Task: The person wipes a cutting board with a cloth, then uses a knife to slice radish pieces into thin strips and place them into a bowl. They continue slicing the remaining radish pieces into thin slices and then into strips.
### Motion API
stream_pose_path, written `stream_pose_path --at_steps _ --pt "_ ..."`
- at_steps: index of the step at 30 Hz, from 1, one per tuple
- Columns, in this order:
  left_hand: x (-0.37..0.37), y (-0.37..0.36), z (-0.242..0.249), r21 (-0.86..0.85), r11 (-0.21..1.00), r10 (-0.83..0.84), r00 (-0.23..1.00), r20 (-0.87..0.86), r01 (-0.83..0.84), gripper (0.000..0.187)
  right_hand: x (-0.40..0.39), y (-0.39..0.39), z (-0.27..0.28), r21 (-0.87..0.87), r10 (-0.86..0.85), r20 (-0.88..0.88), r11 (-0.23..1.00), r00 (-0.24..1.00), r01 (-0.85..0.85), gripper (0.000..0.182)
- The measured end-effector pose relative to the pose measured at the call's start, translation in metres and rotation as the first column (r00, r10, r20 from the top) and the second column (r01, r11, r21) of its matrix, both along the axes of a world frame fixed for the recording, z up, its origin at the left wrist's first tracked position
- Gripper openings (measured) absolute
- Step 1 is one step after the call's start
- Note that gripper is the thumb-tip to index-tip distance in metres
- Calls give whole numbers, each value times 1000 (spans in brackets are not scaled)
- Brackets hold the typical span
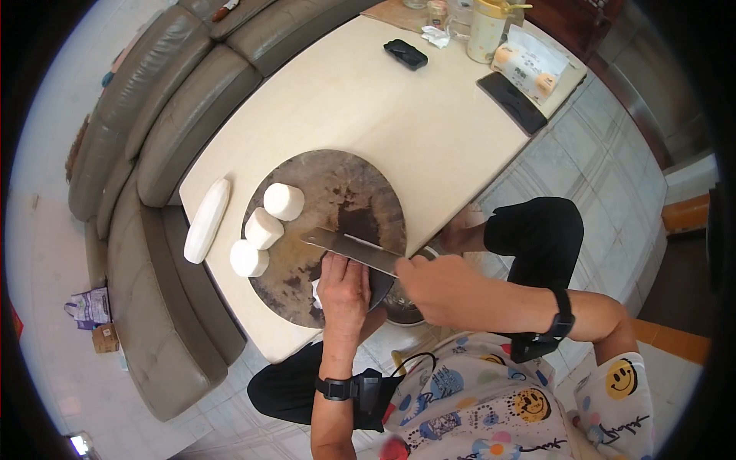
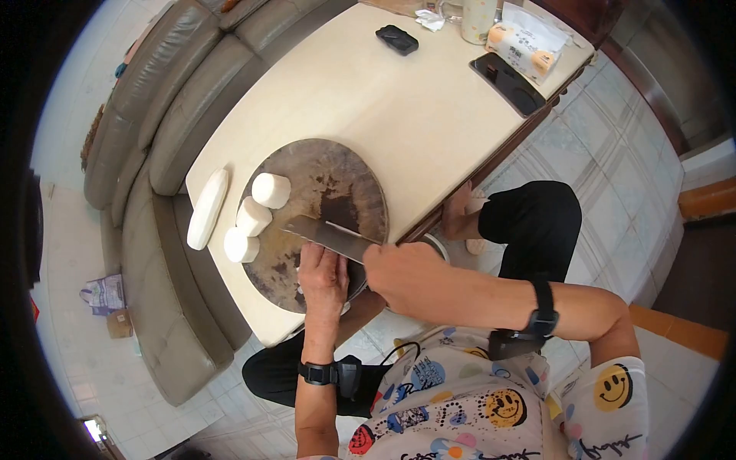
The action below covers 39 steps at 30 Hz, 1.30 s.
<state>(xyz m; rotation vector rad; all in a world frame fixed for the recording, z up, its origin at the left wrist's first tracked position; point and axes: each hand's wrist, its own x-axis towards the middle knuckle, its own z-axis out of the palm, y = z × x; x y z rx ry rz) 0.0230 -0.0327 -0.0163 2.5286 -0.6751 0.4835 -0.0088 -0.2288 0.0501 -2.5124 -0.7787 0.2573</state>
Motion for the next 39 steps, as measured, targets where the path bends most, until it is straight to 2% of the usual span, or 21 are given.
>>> stream_pose_path --at_steps 7,9,15,18,22,24,27,34,39 --pt "-1 1 -1 -53 998 -31 999 39 33 23 15 14 -5 80 -32 76 996 997 26 23" --pt "-1 1 -3 -42 999 -23 1000 15 23 23 7 5 0 70 -27 17 997 999 26 21" --pt "-2 1 -2 -27 1000 -7 999 -43 5 21 -9 -7 7 11 -24 -4 1000 1000 24 18" --pt "-1 1 -2 -27 1000 -13 1000 10 13 21 0 0 0 61 2 27 998 1000 -4 28" --pt "-1 2 -4 -39 999 -21 999 24 22 20 19 18 -10 46 22 74 999 997 -26 28" --pt "-1 1 -6 -92 995 -25 998 56 30 20 19 17 -13 63 -37 62 997 997 33 28" --pt "-3 2 -2 -53 999 -4 1000 -22 2 19 -3 3 0 27 -16 2 1000 1000 16 27" --pt "-3 3 -5 -48 999 -11 1000 -13 10 20 0 12 -1 -12 -11 -4 1000 1000 11 28" --pt "-1 5 -7 -95 995 -34 999 3 34 23 16 22 -11 97 -29 72 995 997 21 26"
